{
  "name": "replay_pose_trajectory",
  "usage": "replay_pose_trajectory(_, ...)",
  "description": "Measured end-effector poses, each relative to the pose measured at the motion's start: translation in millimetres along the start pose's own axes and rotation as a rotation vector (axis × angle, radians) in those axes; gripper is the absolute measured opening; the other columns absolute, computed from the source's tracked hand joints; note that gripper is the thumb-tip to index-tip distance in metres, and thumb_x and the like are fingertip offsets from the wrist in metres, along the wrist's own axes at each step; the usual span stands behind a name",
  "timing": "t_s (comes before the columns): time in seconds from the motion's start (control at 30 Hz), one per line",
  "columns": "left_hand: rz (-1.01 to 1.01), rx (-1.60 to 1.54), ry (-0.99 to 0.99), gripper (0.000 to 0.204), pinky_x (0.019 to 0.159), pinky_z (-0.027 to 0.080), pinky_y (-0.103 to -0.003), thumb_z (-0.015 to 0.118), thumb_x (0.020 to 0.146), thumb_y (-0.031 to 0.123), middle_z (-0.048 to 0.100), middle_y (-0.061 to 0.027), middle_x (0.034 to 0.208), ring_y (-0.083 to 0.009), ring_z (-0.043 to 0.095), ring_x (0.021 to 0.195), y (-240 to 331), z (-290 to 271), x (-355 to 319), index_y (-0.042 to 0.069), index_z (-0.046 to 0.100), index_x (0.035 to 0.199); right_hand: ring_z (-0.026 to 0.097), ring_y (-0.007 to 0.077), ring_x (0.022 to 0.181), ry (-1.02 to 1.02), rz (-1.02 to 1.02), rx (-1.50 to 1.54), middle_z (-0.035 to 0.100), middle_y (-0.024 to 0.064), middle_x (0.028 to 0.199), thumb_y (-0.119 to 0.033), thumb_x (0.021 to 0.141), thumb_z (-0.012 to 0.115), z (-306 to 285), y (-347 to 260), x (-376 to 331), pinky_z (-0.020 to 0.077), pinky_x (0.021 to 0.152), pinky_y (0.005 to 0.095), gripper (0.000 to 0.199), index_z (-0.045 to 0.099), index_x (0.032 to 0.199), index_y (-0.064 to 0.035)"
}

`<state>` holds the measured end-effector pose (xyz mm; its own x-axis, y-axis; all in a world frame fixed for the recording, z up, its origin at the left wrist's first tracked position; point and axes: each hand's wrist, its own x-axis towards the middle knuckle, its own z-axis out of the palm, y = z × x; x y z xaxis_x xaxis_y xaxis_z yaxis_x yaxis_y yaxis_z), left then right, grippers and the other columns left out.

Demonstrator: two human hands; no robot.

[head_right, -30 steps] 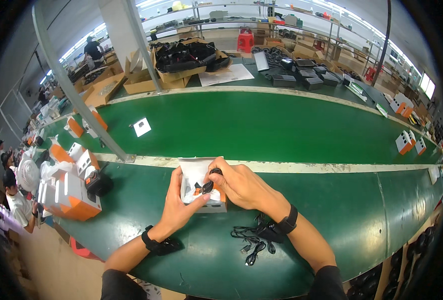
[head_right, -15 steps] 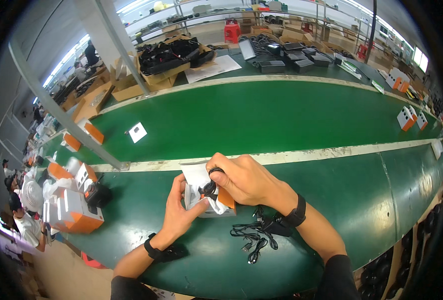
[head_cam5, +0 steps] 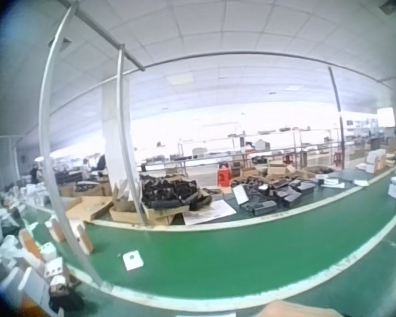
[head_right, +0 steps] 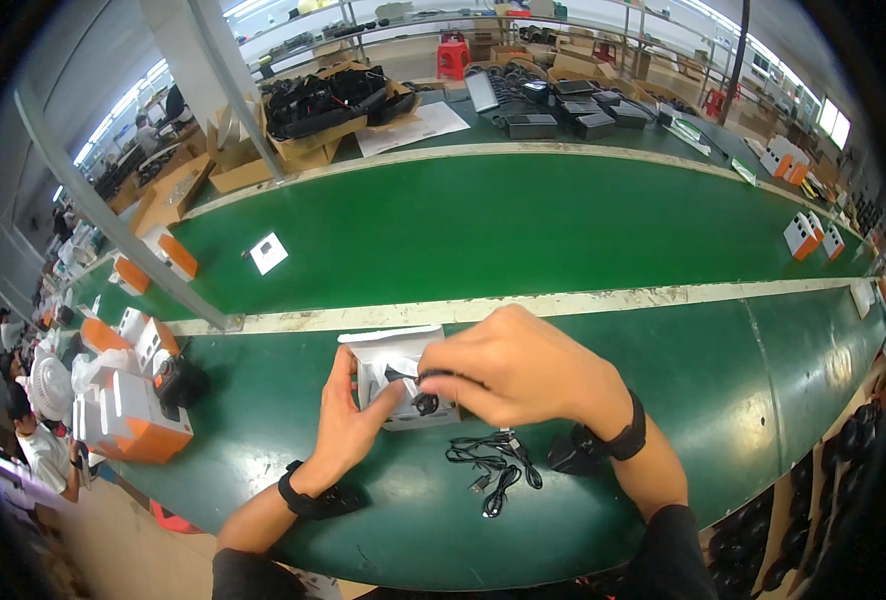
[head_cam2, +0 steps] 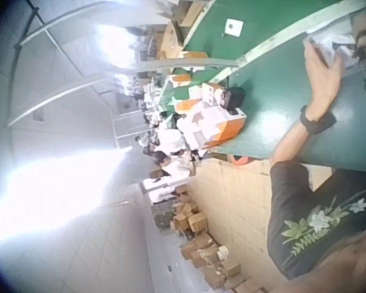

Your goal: Packing electronic components and USB cables into small retail boxes on a factory assembly line.

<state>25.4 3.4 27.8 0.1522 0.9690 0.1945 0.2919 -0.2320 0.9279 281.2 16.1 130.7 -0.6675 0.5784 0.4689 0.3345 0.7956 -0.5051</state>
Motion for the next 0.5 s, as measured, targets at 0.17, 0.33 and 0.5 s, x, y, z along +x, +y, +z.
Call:
replay_pose_trajectory(0.17, -0.025, -0.021, 0.033, 0.054, 0.092, 0.051, -0.042, 0.080, 0.092, 0.020, 0.067, -0.0145, 0.111, -0.0292, 0.063, 0.104, -8.2, 3.0, -2.6, 0.000, 0.051, 0.133, 0.066, 0.0319, 0.061, -0.063, 0.063, -0.102, 0.069, 0.0096, 0.072, -0.016, 0.093, 0.076, 11.7, -17.2, -12.8, 0.0506, 0.054, 0.0415, 0.012, 0.074, 0.101, -0.0086)
replay_pose_trajectory(0.33, 0.033, -0.059, 0.007, 0.059, 0.097, 0.049, -0.044, 0.079, 0.095, 0.027, 0.065, -0.0183, 0.119, -0.0322, 0.060, 0.112, -4.1, 7.6, -4.2, 0.000, 0.049, 0.139, 0.071, 0.0231, 0.064, 0.042, 0.075, -0.423, 0.074, 0.0025, 0.090, -0.013, 0.089, 0.080, 22.1, -26.1, -31.8, 0.0522, 0.053, 0.0360, 0.014, 0.073, 0.100, -0.0083)
replay_pose_trajectory(0.5, 0.114, -0.009, -0.057, 0.061, 0.098, 0.050, -0.045, 0.078, 0.096, 0.030, 0.065, -0.0213, 0.121, -0.0347, 0.063, 0.112, -1.6, 4.4, -6.2, -0.001, 0.048, 0.139, 0.069, 0.0236, 0.062, 0.134, 0.239, -0.314, 0.074, 0.0037, 0.092, -0.009, 0.088, 0.081, 30.4, -32.4, -26.9, 0.0526, 0.054, 0.0328, 0.010, 0.077, 0.097, -0.0073)
